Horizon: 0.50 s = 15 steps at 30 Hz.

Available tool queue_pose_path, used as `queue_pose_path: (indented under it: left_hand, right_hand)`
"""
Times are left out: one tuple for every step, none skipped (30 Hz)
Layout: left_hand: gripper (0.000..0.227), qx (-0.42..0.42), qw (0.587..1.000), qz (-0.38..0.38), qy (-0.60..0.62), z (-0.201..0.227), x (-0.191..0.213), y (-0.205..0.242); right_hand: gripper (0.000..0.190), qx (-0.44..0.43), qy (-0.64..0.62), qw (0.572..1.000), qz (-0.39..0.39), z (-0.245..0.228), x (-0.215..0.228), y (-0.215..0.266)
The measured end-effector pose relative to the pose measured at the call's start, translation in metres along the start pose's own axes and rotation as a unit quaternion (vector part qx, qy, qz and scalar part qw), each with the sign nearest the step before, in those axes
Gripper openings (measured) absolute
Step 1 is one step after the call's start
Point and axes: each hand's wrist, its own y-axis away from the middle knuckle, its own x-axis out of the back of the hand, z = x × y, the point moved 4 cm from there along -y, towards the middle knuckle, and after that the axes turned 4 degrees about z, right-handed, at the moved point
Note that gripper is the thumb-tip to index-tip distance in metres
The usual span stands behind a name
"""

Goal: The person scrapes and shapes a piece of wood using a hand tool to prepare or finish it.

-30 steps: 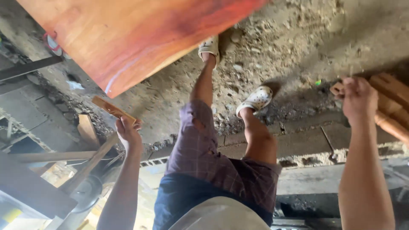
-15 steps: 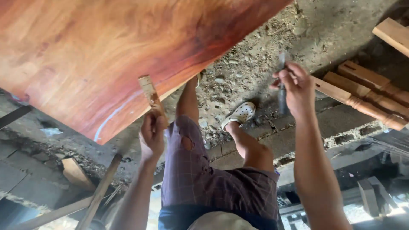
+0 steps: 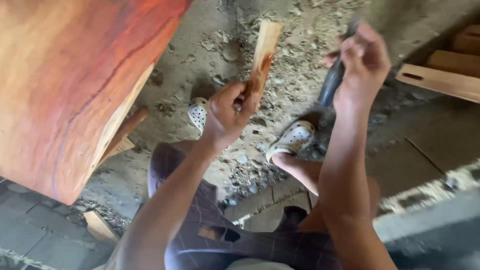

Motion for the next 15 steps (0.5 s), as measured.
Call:
queue_pose_path:
  left_hand:
    - [0.021, -0.001, 1.0, -0.015, -0.003, -0.01, -0.002, -0.007]
    - [0.021, -0.017, 1.0, -0.011, -0.013, -0.019, -0.001, -0.018]
    - [0.022, -0.048, 0.999, -0.01, -0.015, -0.026, 0.0, -0.028]
    - [0.024, -0.078, 0.997, -0.008, -0.016, -0.032, 0.001, -0.037]
    - [0.024, -0.092, 0.995, -0.004, -0.025, -0.038, 0.002, -0.048]
    - [0.023, -0.096, 0.995, 0.004, -0.039, -0.043, 0.001, -0.054]
    - [0.023, -0.1, 0.993, 0.012, -0.053, -0.049, 0.002, -0.058]
    - [0.023, -0.107, 0.992, 0.026, -0.062, -0.058, 0.001, -0.062]
    - [0.023, -0.114, 0.991, 0.03, -0.07, -0.067, 0.001, -0.066]
    - [0.023, -0.12, 0.989, 0.041, -0.08, -0.072, 0.0, -0.068]
    - [0.023, -0.124, 0.986, 0.061, -0.092, -0.072, -0.003, -0.068]
    - [0.023, -0.142, 0.983, 0.071, -0.096, -0.07, -0.006, -0.066]
    - [0.024, -0.159, 0.979, 0.081, -0.1, -0.067, -0.007, -0.063]
    - [0.024, -0.156, 0.975, 0.109, -0.113, -0.07, -0.008, -0.056]
    - [0.025, -0.182, 0.968, 0.13, -0.109, -0.071, -0.009, -0.049]
  right_hand:
    - [0.024, 0.025, -0.025, 0.999, 0.003, 0.019, 0.007, -0.013]
    - [0.024, 0.039, -0.038, 0.999, 0.0, 0.035, 0.007, -0.026]
    - [0.023, 0.054, -0.058, 0.997, 0.0, 0.049, 0.007, -0.04]
    - [0.022, 0.068, -0.077, 0.995, -0.001, 0.064, 0.005, -0.053]
    - [0.022, 0.079, -0.089, 0.993, -0.006, 0.073, 0.0, -0.069]
    - [0.018, 0.12, -0.075, 0.99, -0.024, 0.081, -0.005, -0.08]
    - [0.015, 0.16, -0.061, 0.984, -0.041, 0.088, -0.012, -0.09]
    - [0.015, 0.164, -0.074, 0.982, -0.053, 0.096, -0.015, -0.098]
    - [0.012, 0.191, -0.059, 0.977, -0.075, 0.101, -0.02, -0.103]
    - [0.012, 0.215, -0.049, 0.97, -0.103, 0.106, -0.027, -0.11]
    - [0.012, 0.217, -0.066, 0.966, -0.12, 0.115, -0.029, -0.113]
    - [0.015, 0.231, -0.05, 0.962, -0.136, 0.123, -0.031, -0.113]
    - [0.018, 0.245, -0.036, 0.957, -0.152, 0.13, -0.034, -0.111]
    - [0.018, 0.242, -0.053, 0.952, -0.178, 0.137, -0.032, -0.106]
    - [0.017, 0.136, -0.116, 0.97, -0.164, 0.15, -0.028, -0.107]
